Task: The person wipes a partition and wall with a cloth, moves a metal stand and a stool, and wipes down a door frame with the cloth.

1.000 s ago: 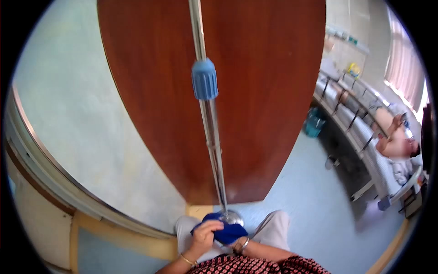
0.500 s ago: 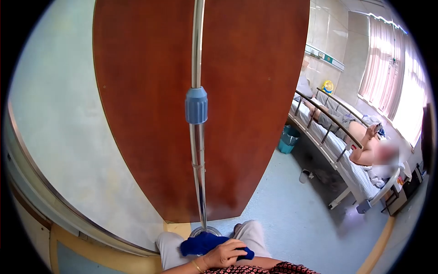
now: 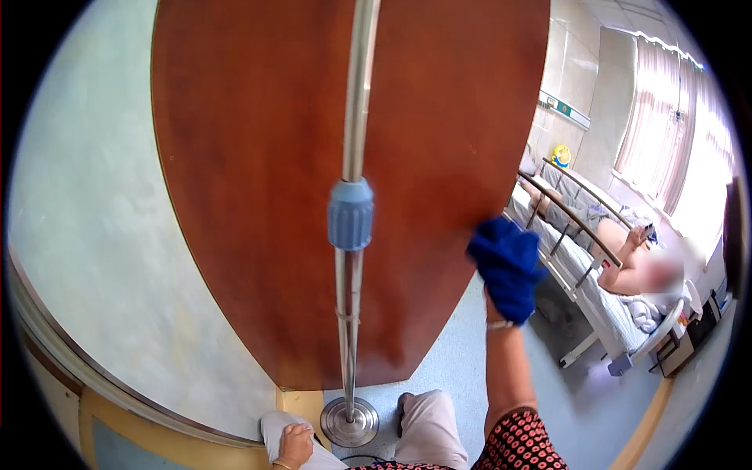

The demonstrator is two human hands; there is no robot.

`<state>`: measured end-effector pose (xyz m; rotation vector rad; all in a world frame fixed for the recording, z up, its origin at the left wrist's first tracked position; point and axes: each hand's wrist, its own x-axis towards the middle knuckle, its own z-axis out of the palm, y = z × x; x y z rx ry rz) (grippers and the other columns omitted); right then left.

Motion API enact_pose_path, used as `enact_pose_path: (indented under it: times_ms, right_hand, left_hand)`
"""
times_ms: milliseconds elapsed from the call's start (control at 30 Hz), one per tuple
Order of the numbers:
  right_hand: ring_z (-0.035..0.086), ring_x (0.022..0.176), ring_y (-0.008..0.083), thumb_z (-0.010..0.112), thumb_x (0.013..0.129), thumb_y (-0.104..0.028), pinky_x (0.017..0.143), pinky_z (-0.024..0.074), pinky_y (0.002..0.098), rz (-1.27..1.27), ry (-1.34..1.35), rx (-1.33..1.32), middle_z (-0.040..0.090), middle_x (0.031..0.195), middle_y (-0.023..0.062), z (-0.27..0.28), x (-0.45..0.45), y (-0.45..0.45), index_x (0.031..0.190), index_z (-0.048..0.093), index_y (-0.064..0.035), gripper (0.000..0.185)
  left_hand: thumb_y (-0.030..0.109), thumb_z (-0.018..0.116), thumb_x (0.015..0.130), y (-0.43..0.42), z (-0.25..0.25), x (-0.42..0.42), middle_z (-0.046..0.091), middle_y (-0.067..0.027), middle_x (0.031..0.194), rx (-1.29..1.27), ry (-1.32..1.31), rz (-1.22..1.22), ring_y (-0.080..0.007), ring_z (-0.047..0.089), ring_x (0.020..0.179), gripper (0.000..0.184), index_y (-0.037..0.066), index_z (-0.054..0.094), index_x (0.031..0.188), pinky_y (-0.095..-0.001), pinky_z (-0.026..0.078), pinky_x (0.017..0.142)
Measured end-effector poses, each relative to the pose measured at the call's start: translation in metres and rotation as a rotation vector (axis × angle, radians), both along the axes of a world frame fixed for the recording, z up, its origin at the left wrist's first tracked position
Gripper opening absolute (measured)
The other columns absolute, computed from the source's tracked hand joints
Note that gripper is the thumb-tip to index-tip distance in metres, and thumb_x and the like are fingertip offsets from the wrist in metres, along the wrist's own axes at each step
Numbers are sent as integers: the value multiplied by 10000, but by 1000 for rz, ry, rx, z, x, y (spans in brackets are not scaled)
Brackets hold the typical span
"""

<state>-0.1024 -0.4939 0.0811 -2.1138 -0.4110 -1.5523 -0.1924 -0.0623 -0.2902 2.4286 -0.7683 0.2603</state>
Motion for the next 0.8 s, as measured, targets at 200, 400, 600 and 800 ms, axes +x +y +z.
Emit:
enact_pose_path:
  times_ms: [200, 400, 600, 800]
  right_hand:
    - [443, 1034, 377, 539, 842, -382, 923, 329, 443, -399, -356, 45, 504, 1100, 221, 99, 120, 4, 1102, 517, 37, 493]
    - [302, 1247, 409, 585, 800, -334, 1053, 230, 459, -561, -325, -452, 359, 1306, 294, 175, 145, 140, 1167, 469, 98, 579]
    - [318, 1268, 280, 666, 731, -308, 1036, 290, 433, -190, -115, -890, 406, 1332, 101, 156, 145, 228, 1197, 533, -64, 543]
    - [394, 1193, 206, 676, 668, -261, 1056, 302, 360, -41, -174, -1159, 488, 1200, 8, 90, 154, 236, 1093, 572, -112, 462]
  left_hand:
    - [140, 546, 714, 3, -11, 3, 652, -58, 921, 84, 190, 103, -240, 562, 941, 183, 133, 689, 827, -393, 411, 861]
    - [169, 533, 723, 13, -25, 2, 664, -39, 905, 87, 204, 94, -232, 585, 894, 193, 153, 689, 835, -388, 401, 856]
    - [162, 532, 745, 23, -22, 9, 663, -70, 873, 32, 179, 32, -255, 601, 844, 188, 140, 685, 851, -397, 435, 795]
    - [181, 519, 798, 4, 39, 42, 591, -196, 720, -255, 398, 98, -382, 566, 699, 179, 54, 645, 800, -440, 454, 633]
